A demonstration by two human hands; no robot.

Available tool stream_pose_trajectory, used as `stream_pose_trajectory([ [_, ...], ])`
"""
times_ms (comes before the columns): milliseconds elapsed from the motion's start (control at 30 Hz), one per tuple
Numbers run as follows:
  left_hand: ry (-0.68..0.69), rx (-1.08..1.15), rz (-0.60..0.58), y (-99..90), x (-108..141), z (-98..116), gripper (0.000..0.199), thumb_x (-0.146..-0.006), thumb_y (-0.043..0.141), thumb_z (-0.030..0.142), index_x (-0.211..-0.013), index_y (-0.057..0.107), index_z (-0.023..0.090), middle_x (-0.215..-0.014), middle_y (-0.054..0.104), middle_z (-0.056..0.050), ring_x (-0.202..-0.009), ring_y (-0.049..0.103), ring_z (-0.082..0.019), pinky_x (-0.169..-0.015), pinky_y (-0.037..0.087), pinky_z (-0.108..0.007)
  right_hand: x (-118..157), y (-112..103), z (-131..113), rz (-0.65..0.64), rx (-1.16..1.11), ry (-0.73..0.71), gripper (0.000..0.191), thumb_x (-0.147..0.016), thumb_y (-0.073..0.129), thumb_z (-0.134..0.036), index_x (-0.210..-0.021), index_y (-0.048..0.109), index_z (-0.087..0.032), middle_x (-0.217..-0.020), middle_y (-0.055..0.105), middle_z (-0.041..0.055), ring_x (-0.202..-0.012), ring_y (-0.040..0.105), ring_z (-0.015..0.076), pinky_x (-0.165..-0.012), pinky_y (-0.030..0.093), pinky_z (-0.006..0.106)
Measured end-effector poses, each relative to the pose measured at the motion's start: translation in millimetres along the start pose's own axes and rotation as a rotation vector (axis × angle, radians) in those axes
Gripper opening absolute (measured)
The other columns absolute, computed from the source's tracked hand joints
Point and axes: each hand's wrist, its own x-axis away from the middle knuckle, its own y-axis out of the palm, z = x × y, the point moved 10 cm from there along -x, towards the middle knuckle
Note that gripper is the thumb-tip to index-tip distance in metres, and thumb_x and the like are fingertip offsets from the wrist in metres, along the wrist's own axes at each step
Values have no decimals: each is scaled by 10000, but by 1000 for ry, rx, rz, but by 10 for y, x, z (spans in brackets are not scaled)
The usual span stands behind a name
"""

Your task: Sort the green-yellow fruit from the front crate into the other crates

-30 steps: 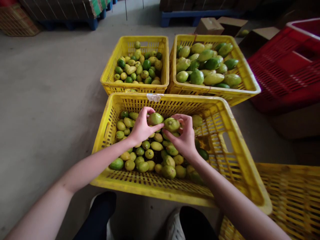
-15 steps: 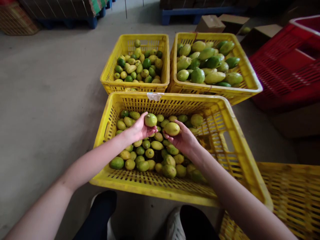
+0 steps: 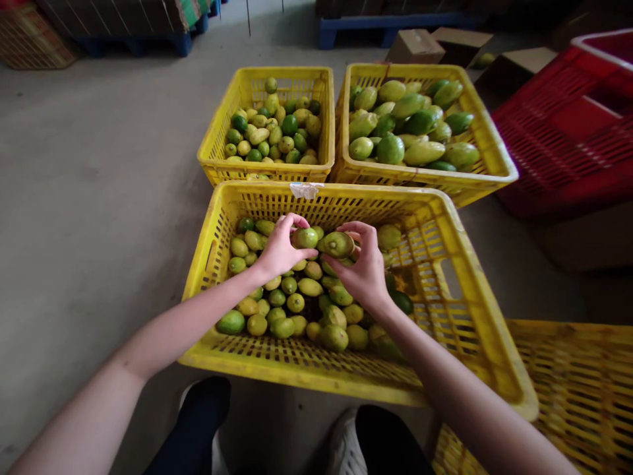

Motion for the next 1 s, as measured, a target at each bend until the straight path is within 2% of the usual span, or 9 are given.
stream_pose_trajectory([
  [100,9,5,13,-5,3,26,450,-568,805,158,-898,503,194,-1034,530,-38,-994,513,-183,-908,440,-335,7,15,-14,-1,-26,11,486,-597,732,-179,-1012,498,-278,-1089,564,15,-993,553,215,-869,472,367],
  [167,-43,61,24,-4,5,3,475,-565,811,169,-916,491,191,-1028,537,-32,-939,533,-165,-885,456,-330,8,20,45,3,-119,82,498,-572,752,-192,-986,488,-277,-1101,568,9,-978,564,208,-834,486,345],
  [233,-140,178,34,6,13,-64,483,-576,809,180,-931,482,186,-1022,551,-27,-892,556,-146,-872,466,-327,14,42,155,1,-259,202,479,-557,758,-198,-943,483,-271,-1066,583,-9,-923,580,186,-773,499,307],
  [367,-335,494,7,91,46,-204,399,-643,764,164,-948,507,175,-998,604,-23,-895,592,-132,-905,460,-323,59,168,380,-41,-535,488,351,-574,710,-198,-878,543,-252,-848,600,-44,-746,573,139,-619,485,243],
  [433,-418,616,-24,142,65,-258,341,-678,740,159,-948,532,173,-967,634,-23,-873,607,-126,-898,472,-317,83,237,432,-67,-634,593,300,-575,660,-195,-861,583,-244,-795,607,-33,-720,574,151,-584,491,253],
  [533,-525,729,-37,179,95,-323,205,-727,695,161,-901,588,159,-879,656,-22,-788,616,-122,-856,511,-314,113,298,464,-88,-735,696,287,-576,601,-193,-859,613,-238,-815,630,-12,-738,587,173,-572,524,281],
  [667,-648,836,-7,212,140,-369,61,-803,590,158,-825,633,120,-806,665,-52,-737,623,-138,-805,556,-324,142,332,472,-116,-809,763,241,-620,568,-191,-856,596,-226,-834,633,-6,-742,596,162,-576,547,279],
  [900,-769,897,-11,280,196,-397,273,-924,377,196,-922,615,62,-822,686,-135,-767,675,-179,-687,577,-265,176,372,491,-122,-875,841,218,-659,495,-208,-860,577,-195,-758,644,21,-636,620,174,-510,527,285],
  [1000,-773,906,-27,300,189,-386,307,-950,371,256,-935,611,64,-810,689,-129,-753,680,-166,-659,575,-230,202,409,487,-140,-853,869,165,-731,525,-256,-856,600,-179,-745,656,34,-620,626,170,-502,517,266],
])
